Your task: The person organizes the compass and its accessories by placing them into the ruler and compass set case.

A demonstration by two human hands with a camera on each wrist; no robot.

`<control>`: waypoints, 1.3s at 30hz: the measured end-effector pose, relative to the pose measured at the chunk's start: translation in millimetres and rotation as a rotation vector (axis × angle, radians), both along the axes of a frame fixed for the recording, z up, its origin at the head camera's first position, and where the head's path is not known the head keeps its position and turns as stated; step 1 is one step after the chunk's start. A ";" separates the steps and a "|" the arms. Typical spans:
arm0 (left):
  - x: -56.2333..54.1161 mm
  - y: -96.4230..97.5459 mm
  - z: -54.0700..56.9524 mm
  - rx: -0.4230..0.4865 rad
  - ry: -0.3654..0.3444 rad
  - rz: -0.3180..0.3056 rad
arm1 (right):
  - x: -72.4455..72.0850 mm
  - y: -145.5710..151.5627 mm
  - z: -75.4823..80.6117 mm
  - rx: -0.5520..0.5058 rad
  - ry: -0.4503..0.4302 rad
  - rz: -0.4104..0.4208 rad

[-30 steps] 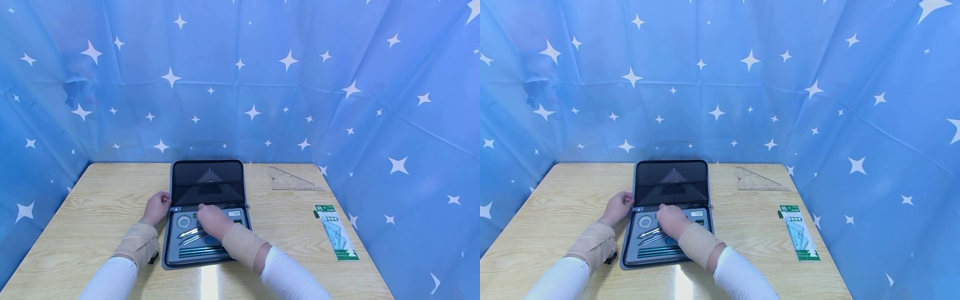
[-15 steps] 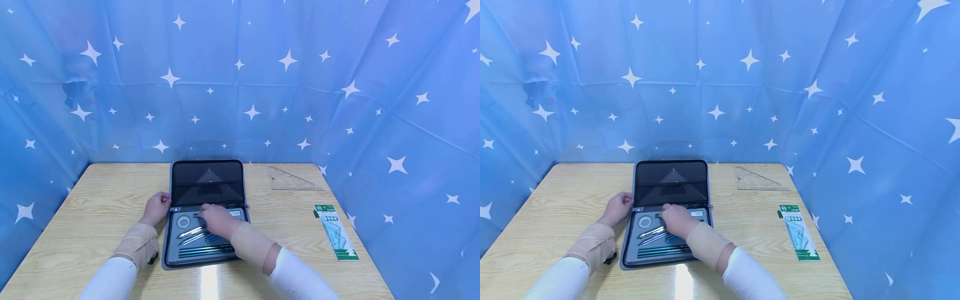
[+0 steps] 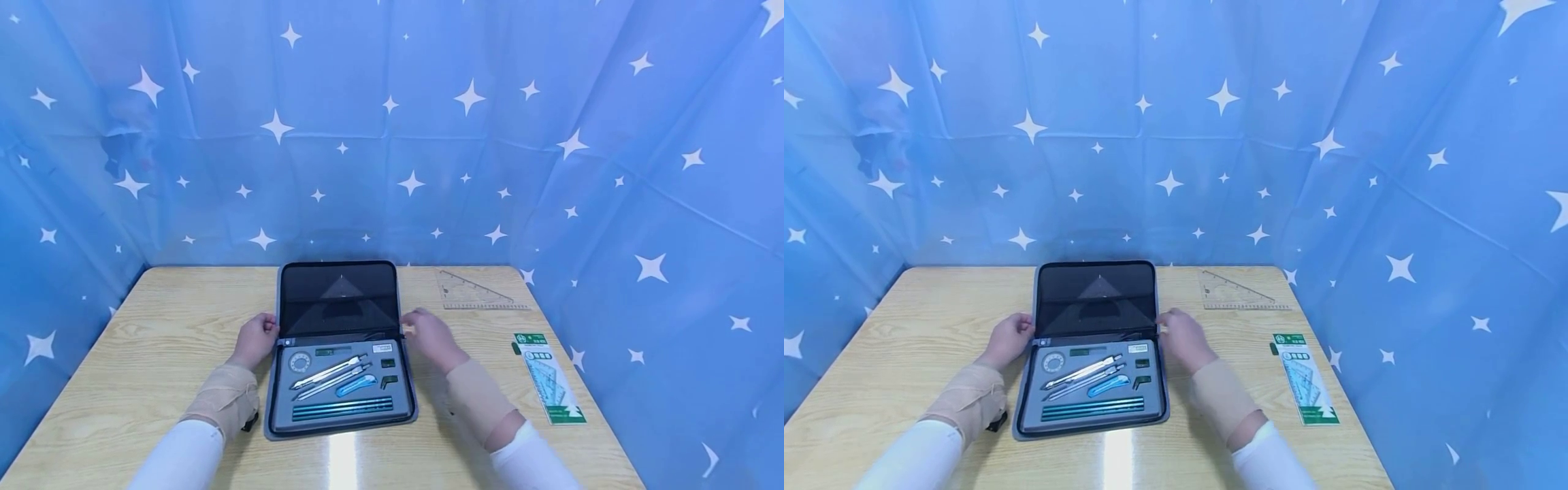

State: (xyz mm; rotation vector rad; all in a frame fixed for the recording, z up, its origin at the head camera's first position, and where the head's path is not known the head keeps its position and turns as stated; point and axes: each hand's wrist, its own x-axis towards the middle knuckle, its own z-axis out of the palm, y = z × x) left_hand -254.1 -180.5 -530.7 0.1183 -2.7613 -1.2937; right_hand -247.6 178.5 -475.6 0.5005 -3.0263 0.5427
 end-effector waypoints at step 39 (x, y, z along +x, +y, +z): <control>2.5 0.7 3.3 -0.015 -0.018 0.007 | 12.7 173.4 -21.5 0.031 -0.218 -0.564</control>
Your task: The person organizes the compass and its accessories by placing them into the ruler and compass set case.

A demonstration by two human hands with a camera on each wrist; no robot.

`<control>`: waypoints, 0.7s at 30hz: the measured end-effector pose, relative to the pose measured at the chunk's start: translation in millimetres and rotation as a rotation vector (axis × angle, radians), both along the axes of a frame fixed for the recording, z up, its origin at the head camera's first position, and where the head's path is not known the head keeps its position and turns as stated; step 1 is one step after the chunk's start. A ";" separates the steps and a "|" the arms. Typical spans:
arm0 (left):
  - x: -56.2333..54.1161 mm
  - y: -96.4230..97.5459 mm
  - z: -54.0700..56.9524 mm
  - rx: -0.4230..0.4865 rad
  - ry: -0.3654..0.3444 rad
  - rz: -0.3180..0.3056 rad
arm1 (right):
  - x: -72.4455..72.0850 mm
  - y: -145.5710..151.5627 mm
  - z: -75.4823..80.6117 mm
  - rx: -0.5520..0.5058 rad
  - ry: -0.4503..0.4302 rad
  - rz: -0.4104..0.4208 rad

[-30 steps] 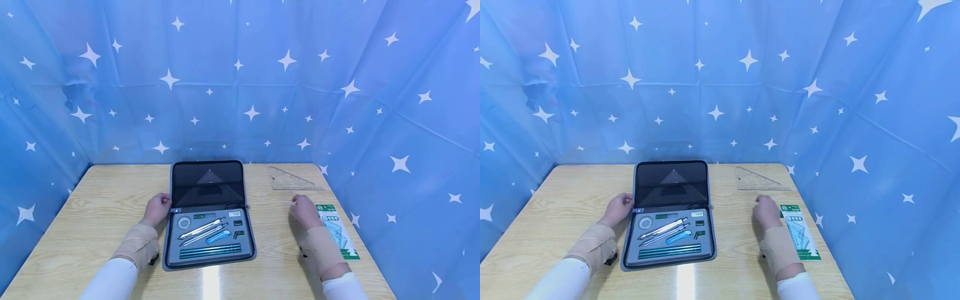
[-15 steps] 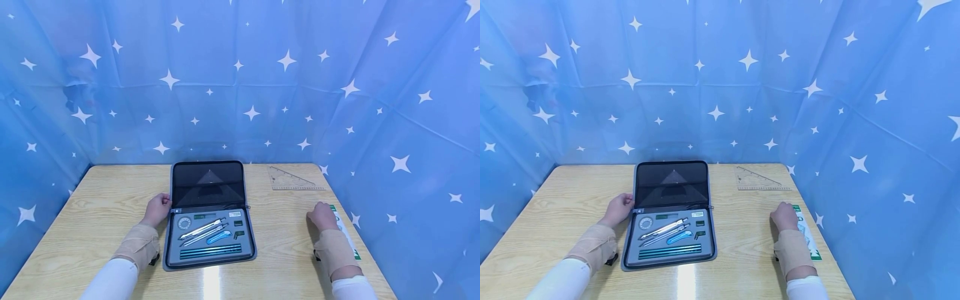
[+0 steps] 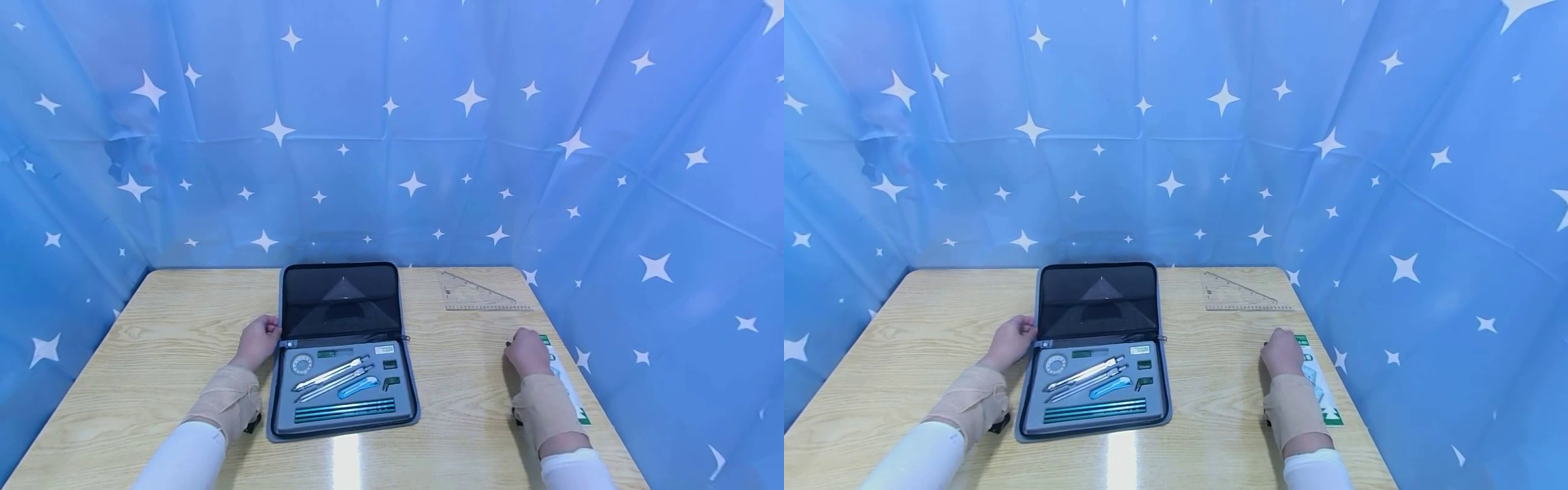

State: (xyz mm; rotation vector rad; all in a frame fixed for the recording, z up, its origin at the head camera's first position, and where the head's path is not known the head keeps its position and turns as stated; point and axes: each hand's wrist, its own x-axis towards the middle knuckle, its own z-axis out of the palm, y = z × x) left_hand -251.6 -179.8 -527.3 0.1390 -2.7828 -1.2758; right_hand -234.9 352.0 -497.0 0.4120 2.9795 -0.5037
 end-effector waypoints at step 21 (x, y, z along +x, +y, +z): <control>-5.0 -6.6 -11.6 0.069 0.096 -0.032 | -11.4 -51.6 0.9 -0.092 0.123 0.091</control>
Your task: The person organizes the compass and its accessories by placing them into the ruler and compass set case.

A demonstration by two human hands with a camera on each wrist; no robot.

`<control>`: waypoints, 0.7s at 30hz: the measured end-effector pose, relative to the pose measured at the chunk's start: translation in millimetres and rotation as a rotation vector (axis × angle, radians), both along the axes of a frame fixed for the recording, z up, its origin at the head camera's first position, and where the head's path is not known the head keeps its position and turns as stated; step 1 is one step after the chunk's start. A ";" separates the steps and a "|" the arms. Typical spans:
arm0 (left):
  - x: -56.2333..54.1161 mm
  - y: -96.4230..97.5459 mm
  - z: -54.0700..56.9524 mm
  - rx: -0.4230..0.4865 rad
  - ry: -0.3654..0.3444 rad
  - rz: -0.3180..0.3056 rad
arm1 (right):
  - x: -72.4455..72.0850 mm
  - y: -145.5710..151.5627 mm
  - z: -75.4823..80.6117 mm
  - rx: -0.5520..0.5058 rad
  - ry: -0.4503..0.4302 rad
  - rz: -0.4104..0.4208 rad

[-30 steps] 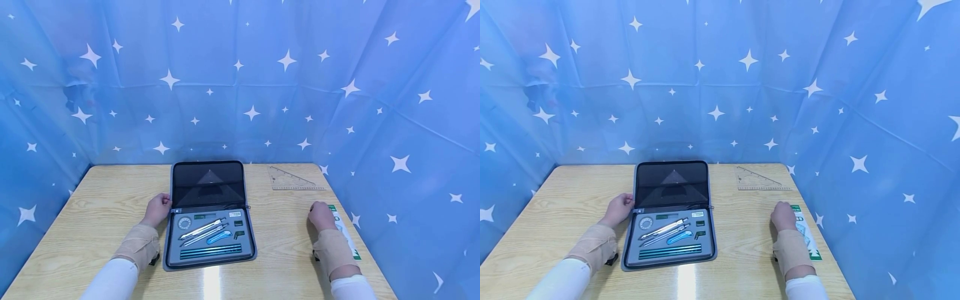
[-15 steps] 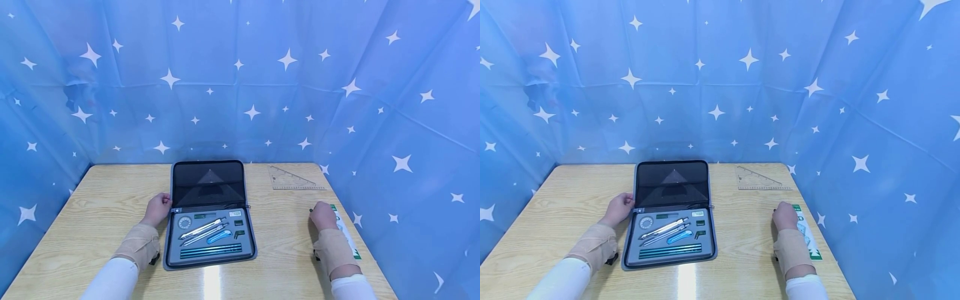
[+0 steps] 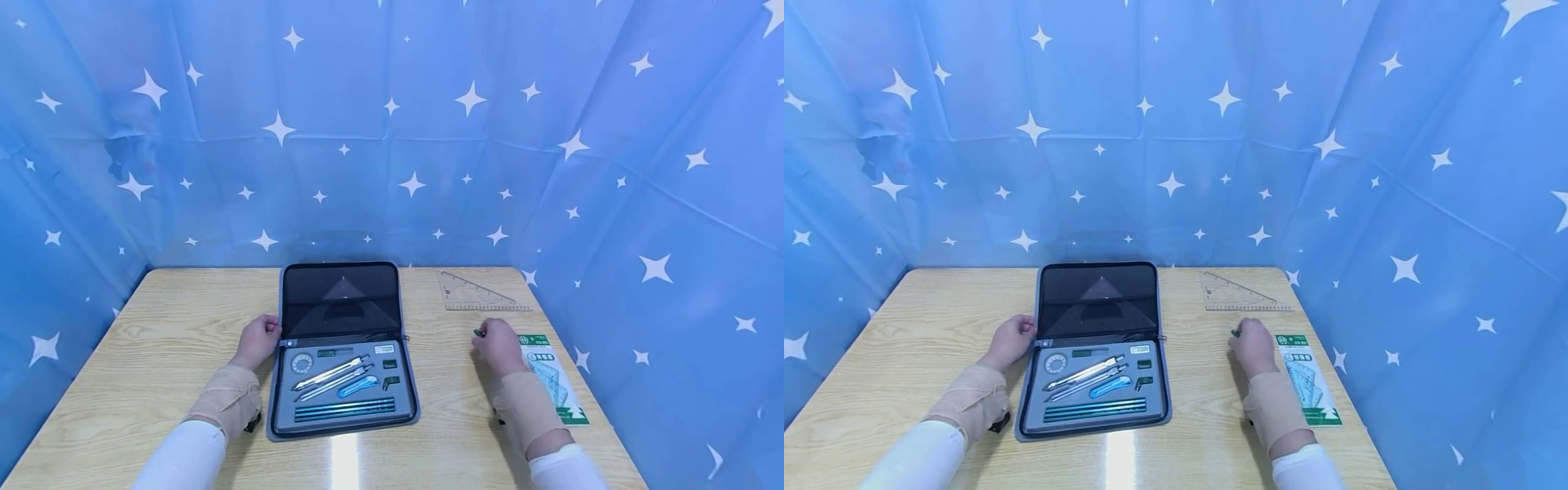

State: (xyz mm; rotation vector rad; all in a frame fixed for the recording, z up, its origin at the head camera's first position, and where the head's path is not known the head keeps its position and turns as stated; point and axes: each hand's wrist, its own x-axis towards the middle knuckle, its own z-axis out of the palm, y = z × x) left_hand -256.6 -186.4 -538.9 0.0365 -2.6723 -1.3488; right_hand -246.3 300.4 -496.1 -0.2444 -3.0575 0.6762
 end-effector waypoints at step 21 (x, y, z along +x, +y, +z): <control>3.2 6.4 8.0 -0.064 -0.078 0.036 | -3.6 -131.8 8.7 0.060 0.216 0.520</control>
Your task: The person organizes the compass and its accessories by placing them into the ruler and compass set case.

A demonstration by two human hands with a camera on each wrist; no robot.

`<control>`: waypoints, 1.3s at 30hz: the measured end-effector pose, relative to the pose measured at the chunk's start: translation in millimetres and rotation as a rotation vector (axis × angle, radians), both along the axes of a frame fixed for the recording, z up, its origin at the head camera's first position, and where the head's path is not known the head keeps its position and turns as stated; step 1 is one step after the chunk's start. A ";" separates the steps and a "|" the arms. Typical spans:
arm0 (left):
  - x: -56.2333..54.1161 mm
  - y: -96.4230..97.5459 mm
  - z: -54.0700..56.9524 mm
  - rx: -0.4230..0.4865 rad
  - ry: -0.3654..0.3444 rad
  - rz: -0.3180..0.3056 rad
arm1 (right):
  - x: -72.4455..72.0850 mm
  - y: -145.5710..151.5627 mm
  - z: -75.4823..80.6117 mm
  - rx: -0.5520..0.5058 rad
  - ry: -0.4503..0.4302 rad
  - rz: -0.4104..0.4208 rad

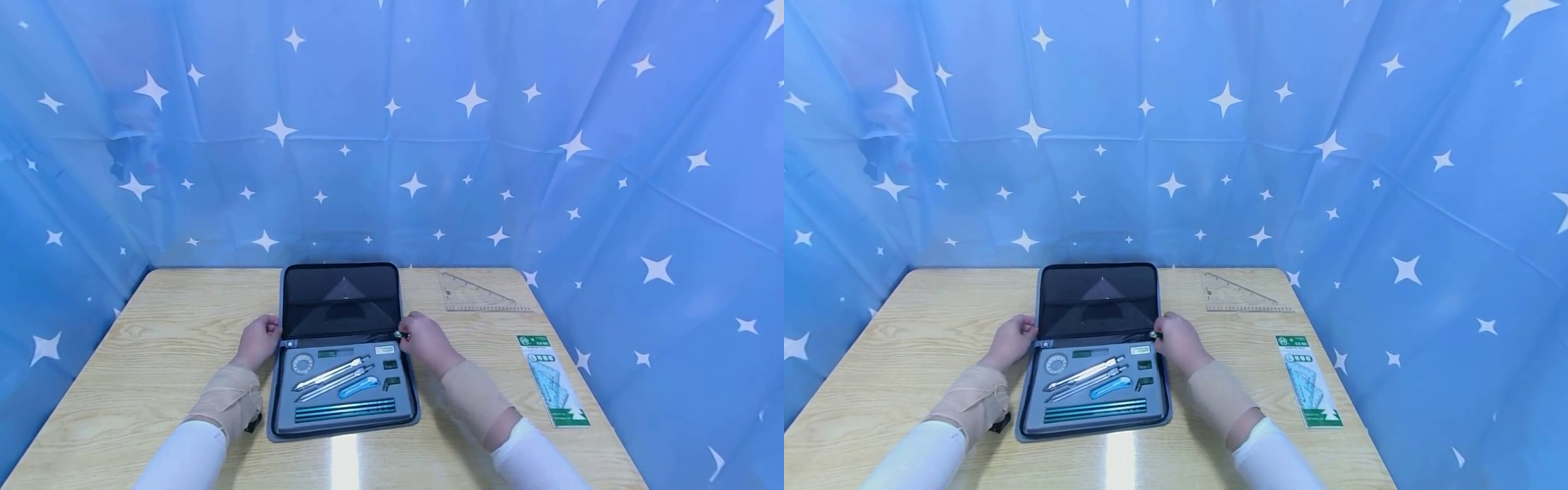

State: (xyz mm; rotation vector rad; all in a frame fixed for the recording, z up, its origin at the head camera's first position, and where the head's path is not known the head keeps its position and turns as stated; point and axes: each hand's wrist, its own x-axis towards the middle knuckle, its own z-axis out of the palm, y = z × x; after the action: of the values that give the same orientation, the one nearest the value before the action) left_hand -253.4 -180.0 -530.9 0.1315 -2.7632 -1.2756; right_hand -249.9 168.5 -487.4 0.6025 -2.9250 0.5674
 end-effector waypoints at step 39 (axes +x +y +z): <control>-0.2 -0.7 -1.4 -0.007 0.017 0.005 | 10.7 -101.7 3.1 0.361 0.043 0.329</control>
State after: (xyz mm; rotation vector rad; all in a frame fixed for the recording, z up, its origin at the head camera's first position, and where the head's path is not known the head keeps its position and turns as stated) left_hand -253.6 -180.7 -532.3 0.1259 -2.7509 -1.2600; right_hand -239.2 66.8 -484.3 1.1331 -2.9208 0.0408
